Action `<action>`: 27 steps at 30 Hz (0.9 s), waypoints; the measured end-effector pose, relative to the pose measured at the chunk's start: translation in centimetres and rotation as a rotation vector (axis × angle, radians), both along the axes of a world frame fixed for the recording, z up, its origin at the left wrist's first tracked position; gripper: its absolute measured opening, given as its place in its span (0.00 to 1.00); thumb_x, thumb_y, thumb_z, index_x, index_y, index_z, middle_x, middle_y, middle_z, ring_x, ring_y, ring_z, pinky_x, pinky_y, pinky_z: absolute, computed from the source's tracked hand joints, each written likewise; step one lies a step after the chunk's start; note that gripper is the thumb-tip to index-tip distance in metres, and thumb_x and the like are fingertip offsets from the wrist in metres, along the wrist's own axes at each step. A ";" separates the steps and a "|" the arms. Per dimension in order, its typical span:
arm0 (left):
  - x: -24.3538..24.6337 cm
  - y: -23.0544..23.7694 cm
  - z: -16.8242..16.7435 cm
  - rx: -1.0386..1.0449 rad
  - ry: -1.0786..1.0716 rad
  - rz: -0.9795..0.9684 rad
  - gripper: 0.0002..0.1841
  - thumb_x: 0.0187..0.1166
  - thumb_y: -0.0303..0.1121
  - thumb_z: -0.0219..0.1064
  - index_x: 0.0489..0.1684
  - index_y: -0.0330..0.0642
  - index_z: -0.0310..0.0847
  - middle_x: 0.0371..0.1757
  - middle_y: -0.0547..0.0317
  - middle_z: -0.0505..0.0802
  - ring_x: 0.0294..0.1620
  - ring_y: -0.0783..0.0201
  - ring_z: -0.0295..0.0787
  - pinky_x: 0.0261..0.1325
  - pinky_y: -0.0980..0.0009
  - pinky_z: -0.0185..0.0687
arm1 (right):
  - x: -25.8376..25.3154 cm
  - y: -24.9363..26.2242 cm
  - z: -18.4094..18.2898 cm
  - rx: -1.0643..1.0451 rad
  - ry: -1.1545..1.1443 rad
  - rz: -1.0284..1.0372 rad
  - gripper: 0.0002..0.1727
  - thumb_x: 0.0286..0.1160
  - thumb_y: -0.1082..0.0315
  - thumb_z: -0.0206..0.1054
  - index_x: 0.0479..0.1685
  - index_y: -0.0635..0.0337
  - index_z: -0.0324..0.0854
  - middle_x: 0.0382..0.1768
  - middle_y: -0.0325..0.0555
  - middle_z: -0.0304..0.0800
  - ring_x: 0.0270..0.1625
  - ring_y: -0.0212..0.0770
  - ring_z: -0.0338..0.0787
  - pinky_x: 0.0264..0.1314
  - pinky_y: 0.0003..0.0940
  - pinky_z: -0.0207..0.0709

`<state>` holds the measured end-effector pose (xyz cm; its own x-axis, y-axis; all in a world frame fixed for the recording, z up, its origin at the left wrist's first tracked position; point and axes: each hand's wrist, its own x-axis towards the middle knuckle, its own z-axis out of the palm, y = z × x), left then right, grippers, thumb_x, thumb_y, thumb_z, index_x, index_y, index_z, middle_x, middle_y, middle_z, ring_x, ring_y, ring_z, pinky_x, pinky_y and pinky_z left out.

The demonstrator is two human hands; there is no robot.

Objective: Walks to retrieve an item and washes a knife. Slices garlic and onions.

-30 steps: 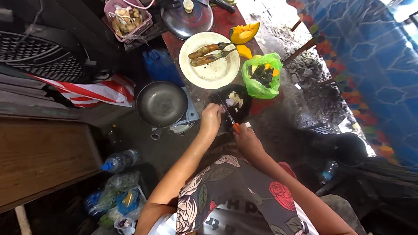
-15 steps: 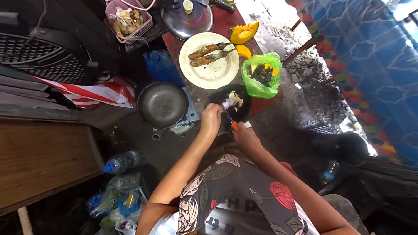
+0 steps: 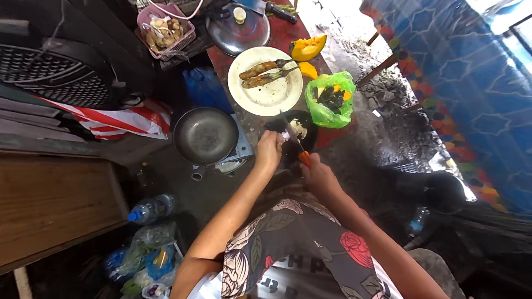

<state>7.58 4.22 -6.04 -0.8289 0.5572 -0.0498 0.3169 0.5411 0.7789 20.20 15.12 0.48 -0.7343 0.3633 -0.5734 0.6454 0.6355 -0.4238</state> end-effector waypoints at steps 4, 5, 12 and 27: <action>-0.9 1.8 1.2 -0.159 0.017 -0.096 0.22 0.72 0.31 0.78 0.63 0.35 0.82 0.63 0.34 0.85 0.69 0.34 0.79 0.70 0.39 0.75 | 0.6 1.4 -0.5 0.017 0.012 -0.050 0.22 0.95 0.55 0.49 0.69 0.66 0.68 0.47 0.62 0.90 0.58 0.61 0.91 0.63 0.61 0.79; -1.2 2.4 1.2 -0.204 0.068 -0.119 0.24 0.72 0.34 0.79 0.66 0.37 0.82 0.64 0.35 0.85 0.69 0.34 0.78 0.69 0.38 0.73 | 0.7 1.5 -0.7 0.017 0.010 -0.054 0.23 0.95 0.54 0.49 0.70 0.66 0.68 0.47 0.62 0.90 0.58 0.61 0.91 0.64 0.62 0.78; -2.6 4.1 1.1 -0.348 0.138 -0.220 0.16 0.85 0.39 0.66 0.63 0.44 0.89 0.61 0.48 0.92 0.72 0.45 0.82 0.82 0.38 0.57 | 1.7 1.7 -1.5 0.012 0.058 -0.091 0.23 0.94 0.53 0.50 0.68 0.66 0.69 0.46 0.61 0.90 0.58 0.60 0.91 0.66 0.62 0.76; -5.4 -1.8 1.7 0.014 -0.305 -0.049 0.11 0.87 0.29 0.61 0.59 0.35 0.83 0.47 0.44 0.92 0.50 0.51 0.90 0.61 0.46 0.83 | 2.4 0.2 -1.9 -0.108 0.098 -0.021 0.24 0.93 0.57 0.52 0.72 0.70 0.68 0.49 0.64 0.89 0.55 0.59 0.92 0.61 0.55 0.82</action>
<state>2.20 2.46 -4.32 -0.7491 0.5981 -0.2848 0.0922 0.5199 0.8492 22.56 15.33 -1.46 -0.7816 0.3194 -0.5358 0.6102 0.5694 -0.5508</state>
